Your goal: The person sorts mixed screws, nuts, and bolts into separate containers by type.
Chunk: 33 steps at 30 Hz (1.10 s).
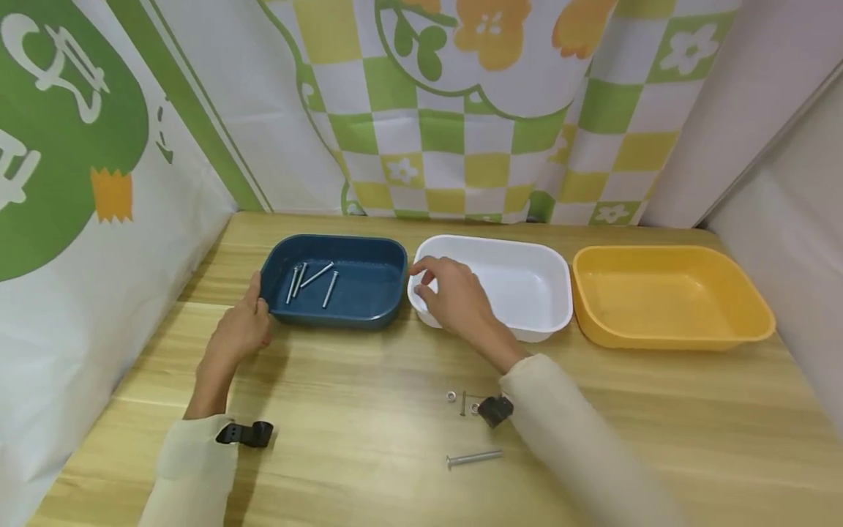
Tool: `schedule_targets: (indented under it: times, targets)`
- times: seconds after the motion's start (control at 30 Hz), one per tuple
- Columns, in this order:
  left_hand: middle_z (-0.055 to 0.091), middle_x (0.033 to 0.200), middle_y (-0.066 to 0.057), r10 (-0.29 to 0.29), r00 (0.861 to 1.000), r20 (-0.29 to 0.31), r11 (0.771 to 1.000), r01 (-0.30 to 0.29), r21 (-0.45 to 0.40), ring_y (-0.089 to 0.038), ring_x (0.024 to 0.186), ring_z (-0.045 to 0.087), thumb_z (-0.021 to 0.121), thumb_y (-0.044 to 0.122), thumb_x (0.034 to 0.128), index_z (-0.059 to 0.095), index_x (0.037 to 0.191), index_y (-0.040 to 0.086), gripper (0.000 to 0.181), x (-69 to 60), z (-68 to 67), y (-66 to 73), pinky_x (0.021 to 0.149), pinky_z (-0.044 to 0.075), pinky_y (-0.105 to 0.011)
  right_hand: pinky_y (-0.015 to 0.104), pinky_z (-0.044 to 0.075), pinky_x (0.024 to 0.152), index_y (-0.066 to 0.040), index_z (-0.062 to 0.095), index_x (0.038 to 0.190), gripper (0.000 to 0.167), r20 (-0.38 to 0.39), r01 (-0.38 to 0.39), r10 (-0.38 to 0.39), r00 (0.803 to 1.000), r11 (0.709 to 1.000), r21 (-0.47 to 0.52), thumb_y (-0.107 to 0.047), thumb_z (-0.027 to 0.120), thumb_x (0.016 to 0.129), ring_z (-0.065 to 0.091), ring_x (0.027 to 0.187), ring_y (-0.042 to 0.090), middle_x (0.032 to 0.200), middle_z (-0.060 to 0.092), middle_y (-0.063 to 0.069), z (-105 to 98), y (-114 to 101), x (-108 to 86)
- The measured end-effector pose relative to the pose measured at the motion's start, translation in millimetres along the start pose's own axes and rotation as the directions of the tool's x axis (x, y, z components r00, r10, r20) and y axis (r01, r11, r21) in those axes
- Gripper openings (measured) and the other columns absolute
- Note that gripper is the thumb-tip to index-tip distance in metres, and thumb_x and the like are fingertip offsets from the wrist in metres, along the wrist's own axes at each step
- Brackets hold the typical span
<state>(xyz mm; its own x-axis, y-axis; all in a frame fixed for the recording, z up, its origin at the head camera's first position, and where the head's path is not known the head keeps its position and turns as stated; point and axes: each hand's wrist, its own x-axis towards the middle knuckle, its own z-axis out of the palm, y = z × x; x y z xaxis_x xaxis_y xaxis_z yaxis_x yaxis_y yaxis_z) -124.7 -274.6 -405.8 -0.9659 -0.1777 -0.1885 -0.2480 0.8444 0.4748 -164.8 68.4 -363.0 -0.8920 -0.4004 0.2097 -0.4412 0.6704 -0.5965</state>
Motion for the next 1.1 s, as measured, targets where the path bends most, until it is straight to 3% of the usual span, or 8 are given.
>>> schedule_targets:
  times: [0.2,0.4,0.63,0.83,1.0,1.1]
  targets:
    - [0.044,0.138,-0.040,0.001,1.000,0.003,1.000,-0.001,0.002,-0.058,0.110,0.053,0.017,0.025,0.1065,-0.004,0.161,0.011,0.060,0.1,-2.3,0.8,0.082,0.044,-0.067,0.033,0.041,0.061,-0.005,0.071,0.114,0.021,-0.024,0.004,-0.003,1.000,0.999,0.039,-0.002,0.066,0.094,0.048,0.062,0.020,0.092,0.071,0.008,-41,26,-24.3]
    - [0.042,0.139,-0.040,0.002,1.000,0.008,1.000,-0.002,0.009,-0.059,0.115,0.050,0.016,0.026,0.1063,-0.004,0.161,0.010,0.060,-0.3,-3.6,0.9,0.086,0.042,-0.068,0.026,0.035,0.047,-0.005,0.071,0.113,0.019,-0.018,0.015,-0.014,1.000,0.998,0.067,-0.002,0.063,0.097,0.037,0.048,0.010,0.093,0.070,0.008,-61,44,-52.4]
    - [0.040,0.142,-0.040,-0.005,1.000,0.023,1.000,0.004,0.019,-0.059,0.118,0.047,0.016,0.025,0.1064,-0.004,0.161,0.009,0.060,-1.3,-2.4,1.5,0.091,0.039,-0.068,0.025,0.035,0.045,-0.006,0.071,0.112,0.017,-0.013,0.009,-0.008,1.000,0.995,0.098,-0.004,0.066,0.096,0.038,0.049,0.008,0.092,0.069,0.004,-67,61,-85.0]
    - [0.039,0.142,-0.040,-0.004,0.999,0.033,1.000,0.004,0.022,-0.060,0.119,0.046,0.015,0.025,0.1068,-0.006,0.160,0.010,0.060,0.2,-2.8,-0.2,0.091,0.039,-0.069,0.025,0.036,0.047,-0.009,0.070,0.115,0.023,0.036,0.006,-0.010,0.999,0.995,0.099,-0.004,0.071,0.092,0.040,0.051,0.005,0.093,0.067,0.001,-64,66,-113.4]
    - [0.037,0.143,-0.040,0.005,0.999,0.032,1.000,-0.005,0.015,-0.060,0.121,0.045,0.015,0.025,0.1063,-0.006,0.160,0.009,0.060,0.4,-2.5,0.2,0.094,0.038,-0.068,0.025,0.038,0.045,-0.008,0.066,0.122,0.034,0.026,-0.008,0.005,1.000,0.991,0.132,-0.002,0.073,0.090,0.041,0.051,0.004,0.096,0.067,0.006,-59,67,-138.3]
    - [0.038,0.143,-0.041,0.011,1.000,0.029,1.000,-0.011,0.016,-0.061,0.120,0.045,0.015,0.024,0.1060,-0.005,0.160,0.008,0.060,-0.2,-2.6,1.2,0.094,0.038,-0.068,0.025,0.038,0.045,-0.006,0.063,0.128,0.039,0.041,-0.061,0.054,0.998,0.981,0.183,-0.005,0.074,0.090,0.040,0.051,0.005,0.103,0.065,0.012,-53,69,-152.3]
